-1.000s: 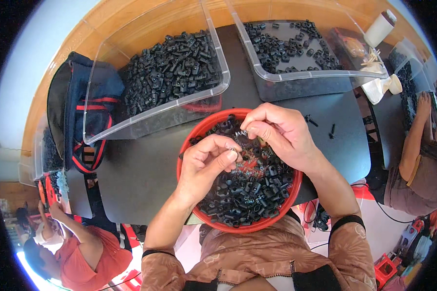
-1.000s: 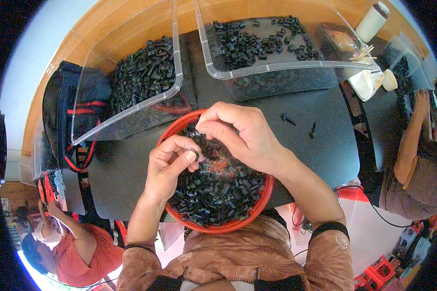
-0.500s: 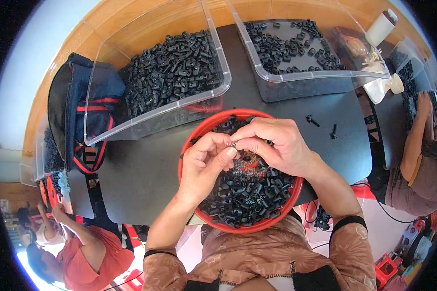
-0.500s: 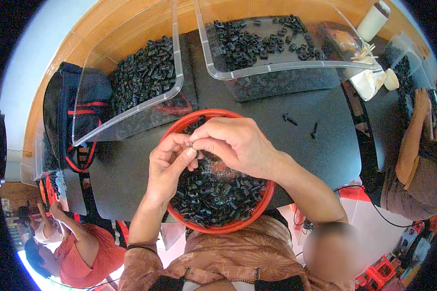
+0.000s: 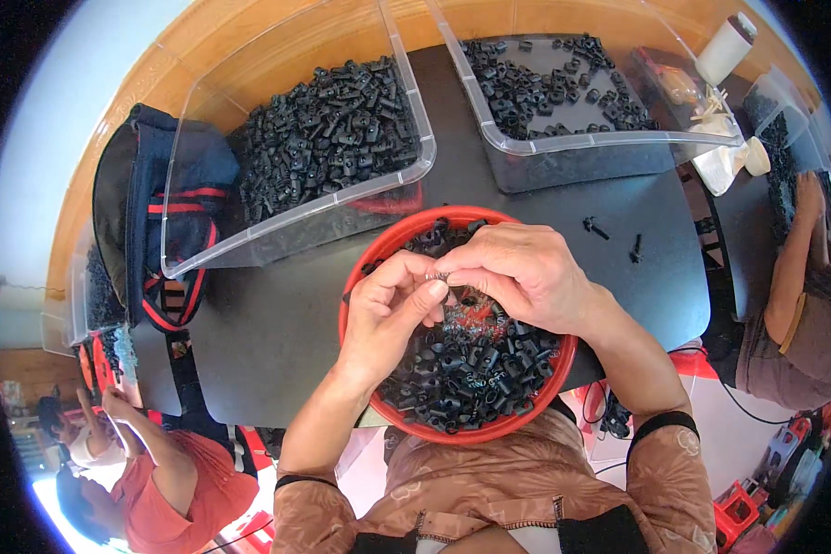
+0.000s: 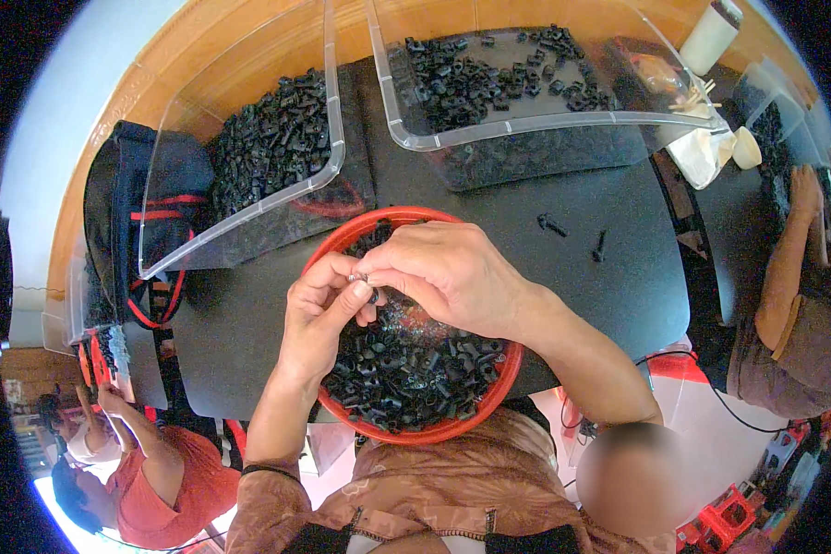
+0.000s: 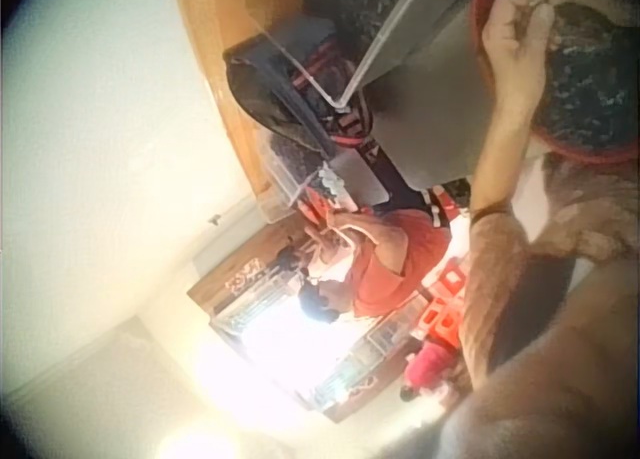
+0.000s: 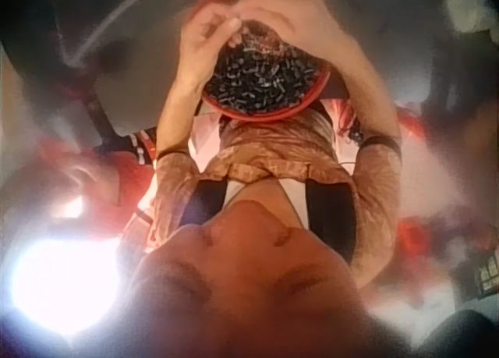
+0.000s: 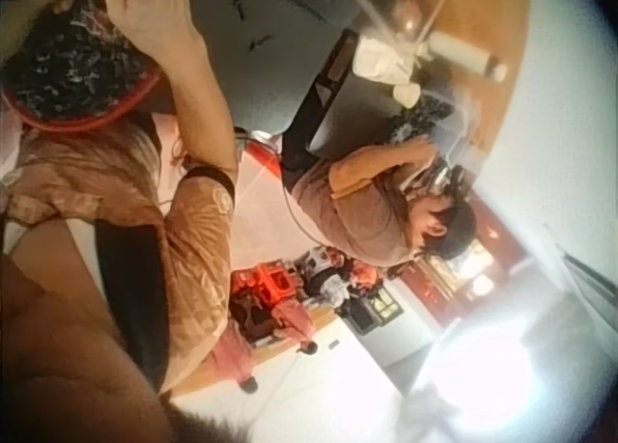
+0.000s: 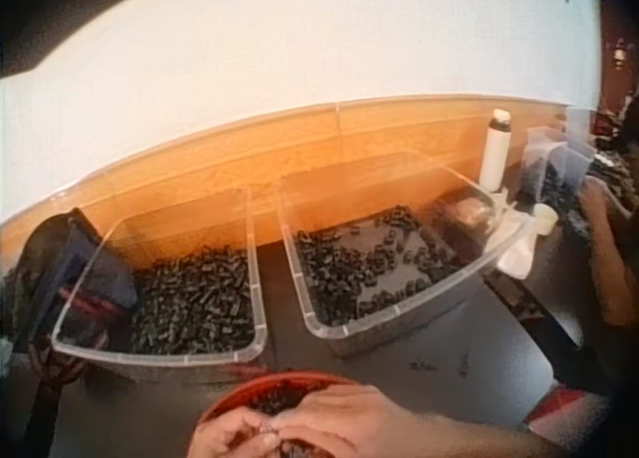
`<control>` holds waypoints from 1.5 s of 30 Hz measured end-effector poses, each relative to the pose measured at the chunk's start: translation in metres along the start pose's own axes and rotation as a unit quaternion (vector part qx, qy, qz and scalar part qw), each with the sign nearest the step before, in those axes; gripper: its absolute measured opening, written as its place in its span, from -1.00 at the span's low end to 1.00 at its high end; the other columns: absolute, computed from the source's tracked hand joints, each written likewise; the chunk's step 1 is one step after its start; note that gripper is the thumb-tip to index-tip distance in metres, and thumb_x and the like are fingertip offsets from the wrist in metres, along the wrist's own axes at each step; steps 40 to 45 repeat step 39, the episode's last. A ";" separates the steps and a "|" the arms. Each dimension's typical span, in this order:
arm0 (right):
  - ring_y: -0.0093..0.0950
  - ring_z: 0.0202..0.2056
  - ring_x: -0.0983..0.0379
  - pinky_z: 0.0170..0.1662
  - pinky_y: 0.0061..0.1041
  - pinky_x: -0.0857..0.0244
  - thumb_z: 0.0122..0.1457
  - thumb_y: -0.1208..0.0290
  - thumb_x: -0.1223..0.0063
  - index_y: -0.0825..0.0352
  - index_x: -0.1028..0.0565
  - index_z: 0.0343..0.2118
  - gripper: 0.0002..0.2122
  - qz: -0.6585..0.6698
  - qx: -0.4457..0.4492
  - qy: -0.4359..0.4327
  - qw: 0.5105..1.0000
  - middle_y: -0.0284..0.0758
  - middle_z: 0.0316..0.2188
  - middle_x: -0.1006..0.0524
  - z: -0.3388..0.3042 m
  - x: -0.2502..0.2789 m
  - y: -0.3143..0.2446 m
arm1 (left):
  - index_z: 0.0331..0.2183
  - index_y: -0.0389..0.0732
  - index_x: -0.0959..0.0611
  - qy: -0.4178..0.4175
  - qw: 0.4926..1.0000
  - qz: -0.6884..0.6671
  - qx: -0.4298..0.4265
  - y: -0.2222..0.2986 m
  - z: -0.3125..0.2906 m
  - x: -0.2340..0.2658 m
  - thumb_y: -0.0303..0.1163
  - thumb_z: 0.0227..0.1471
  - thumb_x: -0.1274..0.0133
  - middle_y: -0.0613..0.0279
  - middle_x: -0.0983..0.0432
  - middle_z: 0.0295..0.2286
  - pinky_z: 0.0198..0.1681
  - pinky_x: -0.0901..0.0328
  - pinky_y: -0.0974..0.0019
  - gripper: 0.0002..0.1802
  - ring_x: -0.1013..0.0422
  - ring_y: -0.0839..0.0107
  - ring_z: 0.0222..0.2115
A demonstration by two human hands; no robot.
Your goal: The person assembles cord locks by hand, picking up plastic cord lock components and springs from a bowl and fitting the springs into the plastic pieces.
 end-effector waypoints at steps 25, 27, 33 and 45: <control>-0.25 -0.49 -0.32 -0.40 -0.35 -0.21 0.14 0.48 -0.02 0.40 -0.40 -0.48 -0.88 0.014 -0.058 -0.055 0.997 -0.24 -0.57 -0.35 -0.006 -0.015 0.014 | -0.33 -0.32 -0.58 0.062 0.981 0.151 -0.103 0.016 -0.005 0.000 -0.57 0.05 -0.07 0.34 -0.47 -0.50 -0.47 -0.27 0.55 -0.92 -0.35 0.64 -0.54; -0.25 -0.48 -0.33 -0.39 -0.33 -0.22 0.13 0.50 -0.03 0.41 -0.39 -0.47 -0.89 0.019 -0.053 -0.044 0.997 -0.24 -0.55 -0.35 -0.006 -0.015 0.013 | -0.32 -0.32 -0.57 0.076 0.985 0.115 -0.101 0.019 -0.004 0.002 -0.57 0.06 -0.05 0.35 -0.47 -0.49 -0.46 -0.26 0.55 -0.92 -0.35 0.63 -0.54; -0.28 -0.42 -0.39 -0.35 -0.36 -0.28 0.02 0.51 -0.13 0.38 -0.44 -0.42 -0.89 -0.088 0.007 -0.004 0.996 -0.27 -0.49 -0.42 -0.004 -0.010 0.003 | -0.29 -0.27 -0.55 0.056 0.995 0.055 -0.062 0.010 -0.001 0.005 -0.47 0.12 -0.01 0.33 -0.47 -0.49 -0.49 -0.24 0.57 -0.90 -0.34 0.65 -0.55; -0.30 -0.36 -0.45 -0.30 -0.40 -0.34 -0.03 0.49 -0.16 0.34 -0.51 -0.32 -0.82 -0.154 0.060 0.002 0.986 -0.31 -0.39 -0.50 -0.008 -0.008 -0.001 | -0.28 -0.25 -0.55 0.026 1.000 -0.001 0.007 -0.004 0.003 0.009 -0.41 0.12 -0.03 0.32 -0.50 -0.47 -0.46 -0.26 0.58 -0.87 -0.36 0.65 -0.52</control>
Point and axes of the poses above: each hand's wrist, its own z-axis towards the middle knuckle, its own x-axis out of the back of the hand, y = z × x, the point moved 8 cm from there along z, towards the middle knuckle
